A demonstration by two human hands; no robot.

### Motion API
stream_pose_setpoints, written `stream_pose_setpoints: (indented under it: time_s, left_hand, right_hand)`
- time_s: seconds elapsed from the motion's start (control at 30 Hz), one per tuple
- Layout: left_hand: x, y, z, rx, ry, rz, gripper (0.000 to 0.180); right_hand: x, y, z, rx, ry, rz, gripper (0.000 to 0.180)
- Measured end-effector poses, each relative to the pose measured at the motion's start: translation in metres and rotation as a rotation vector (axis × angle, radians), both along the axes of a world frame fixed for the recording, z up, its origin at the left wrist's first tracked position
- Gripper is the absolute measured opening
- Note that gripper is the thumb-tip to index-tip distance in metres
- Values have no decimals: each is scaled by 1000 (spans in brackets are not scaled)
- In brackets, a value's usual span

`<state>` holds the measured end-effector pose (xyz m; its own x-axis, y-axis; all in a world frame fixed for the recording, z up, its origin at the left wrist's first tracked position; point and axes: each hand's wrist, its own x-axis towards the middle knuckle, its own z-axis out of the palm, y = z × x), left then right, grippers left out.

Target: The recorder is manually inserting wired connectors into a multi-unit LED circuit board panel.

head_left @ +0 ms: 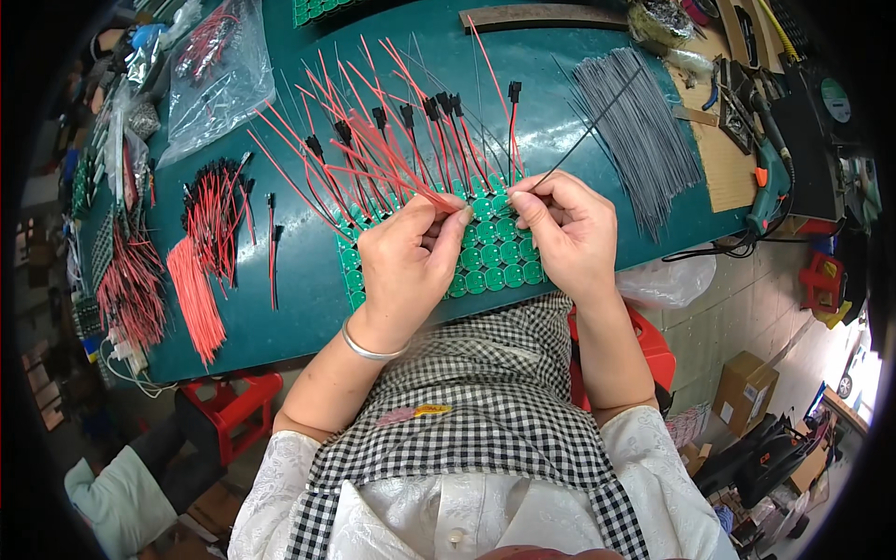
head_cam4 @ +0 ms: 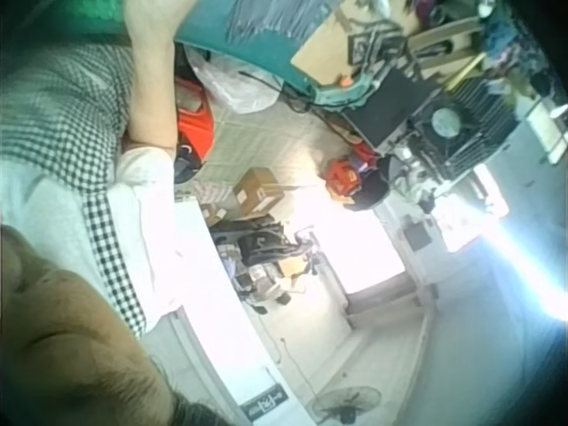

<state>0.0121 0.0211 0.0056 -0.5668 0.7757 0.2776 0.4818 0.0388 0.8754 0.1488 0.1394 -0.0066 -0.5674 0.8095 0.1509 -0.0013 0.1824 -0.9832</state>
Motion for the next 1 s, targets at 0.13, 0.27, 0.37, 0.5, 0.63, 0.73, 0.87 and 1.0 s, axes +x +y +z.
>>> stream_pose_setpoints:
  time_s: [0.13,0.27,0.37,0.5,0.63,0.73,0.87,1.0]
  left_hand:
    - [0,-1,0,-46,54,-8,7]
    - [-2,-2,-4,-71,140,-7,16]
    - [-2,-2,-4,-71,161,10,23]
    - [-2,-3,-3,-88,169,3,30]
    - [-1,-4,2,-16,104,27,29]
    - [0,-6,6,43,-13,36,24]
    - [0,-4,15,13,-115,-47,14]
    - [0,2,15,-69,-99,-50,8]
  right_hand:
    - [0,-1,-1,-6,10,-6,7]
    - [-2,-2,-1,47,0,-11,7]
    - [-3,-3,-1,143,-43,-25,6]
    - [-3,-3,-1,227,-85,-32,5]
    - [-4,-2,-4,233,-58,-19,5]
    - [-6,-3,-4,238,-57,-10,5]
    - [-6,-1,-6,287,-54,-7,6]
    - [-7,-1,-5,336,-76,-10,6]
